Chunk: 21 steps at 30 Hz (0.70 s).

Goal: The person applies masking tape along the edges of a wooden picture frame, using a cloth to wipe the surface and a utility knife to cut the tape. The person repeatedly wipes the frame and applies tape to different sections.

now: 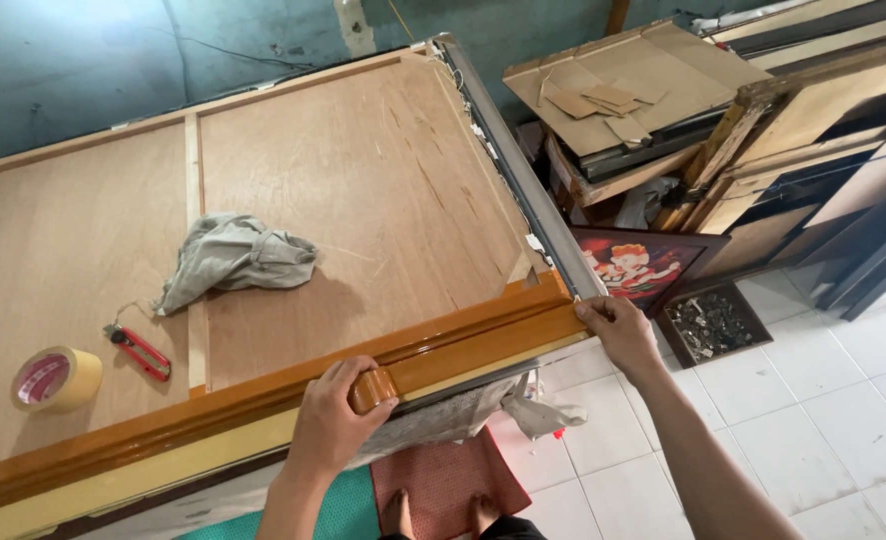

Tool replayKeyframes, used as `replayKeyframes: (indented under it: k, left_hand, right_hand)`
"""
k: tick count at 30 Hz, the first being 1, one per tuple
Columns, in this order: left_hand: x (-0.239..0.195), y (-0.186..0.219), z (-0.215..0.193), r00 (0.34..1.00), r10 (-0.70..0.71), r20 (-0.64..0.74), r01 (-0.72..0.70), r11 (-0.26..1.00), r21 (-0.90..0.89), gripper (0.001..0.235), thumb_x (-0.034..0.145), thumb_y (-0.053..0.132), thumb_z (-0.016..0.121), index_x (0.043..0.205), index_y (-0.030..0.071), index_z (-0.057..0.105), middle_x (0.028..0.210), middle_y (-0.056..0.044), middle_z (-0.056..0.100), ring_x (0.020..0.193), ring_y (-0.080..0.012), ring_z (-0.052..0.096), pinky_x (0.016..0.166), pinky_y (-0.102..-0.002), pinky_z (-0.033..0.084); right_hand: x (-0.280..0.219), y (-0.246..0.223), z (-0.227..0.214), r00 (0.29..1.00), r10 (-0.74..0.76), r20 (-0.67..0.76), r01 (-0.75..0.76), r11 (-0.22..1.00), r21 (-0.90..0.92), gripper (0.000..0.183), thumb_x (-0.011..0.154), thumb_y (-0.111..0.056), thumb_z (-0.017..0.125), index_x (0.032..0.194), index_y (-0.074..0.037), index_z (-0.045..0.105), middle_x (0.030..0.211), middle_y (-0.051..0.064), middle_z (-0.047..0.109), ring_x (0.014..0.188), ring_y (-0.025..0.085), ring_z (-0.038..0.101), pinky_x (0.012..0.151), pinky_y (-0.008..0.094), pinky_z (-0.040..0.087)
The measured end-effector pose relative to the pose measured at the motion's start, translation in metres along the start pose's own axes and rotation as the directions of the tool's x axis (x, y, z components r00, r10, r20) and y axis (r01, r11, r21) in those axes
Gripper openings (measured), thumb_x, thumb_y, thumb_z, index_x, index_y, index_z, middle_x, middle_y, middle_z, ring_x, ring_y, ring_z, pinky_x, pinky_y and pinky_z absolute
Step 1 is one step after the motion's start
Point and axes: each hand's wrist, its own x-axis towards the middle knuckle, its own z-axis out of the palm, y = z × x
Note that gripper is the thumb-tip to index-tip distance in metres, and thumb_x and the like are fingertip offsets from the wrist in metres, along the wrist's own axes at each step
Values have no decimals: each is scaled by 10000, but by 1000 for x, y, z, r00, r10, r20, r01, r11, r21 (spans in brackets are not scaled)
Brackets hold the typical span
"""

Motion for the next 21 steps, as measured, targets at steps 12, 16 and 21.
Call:
replayKeyframes:
  k: [12, 16, 21]
  left_hand:
    - [4, 4, 1, 996, -84, 16, 83, 996, 42, 432, 667, 357, 726, 1020, 206, 527, 933, 5, 599, 793, -214, 572, 752, -360, 456]
    - [4, 0, 3, 998, -54, 9, 54, 997, 48, 440, 661, 355, 734, 1016, 204, 524, 927, 0, 601, 783, -210, 577, 767, -362, 454]
    - [4, -1, 3, 998, -63, 21, 63, 997, 37, 421, 680, 364, 715, 1019, 197, 531, 924, 5, 604, 780, -187, 581, 758, -342, 448]
  right_hand:
    - [5, -6, 8, 994, 32, -103, -44, 993, -111, 332, 745, -472, 588, 850, -179, 701, 883, -18, 644, 811, 148, 572, 646, 300, 409]
    - [4, -8, 8, 994, 42, -96, -52, 994, -101, 327, 741, -464, 607, 849, -171, 703, 878, -12, 644, 779, 146, 573, 629, 296, 415]
    - [11, -2, 10, 995, 46, -91, -58, 988, -140, 339, 724, -503, 597, 825, -200, 709, 856, -9, 620, 782, 157, 569, 619, 317, 389]
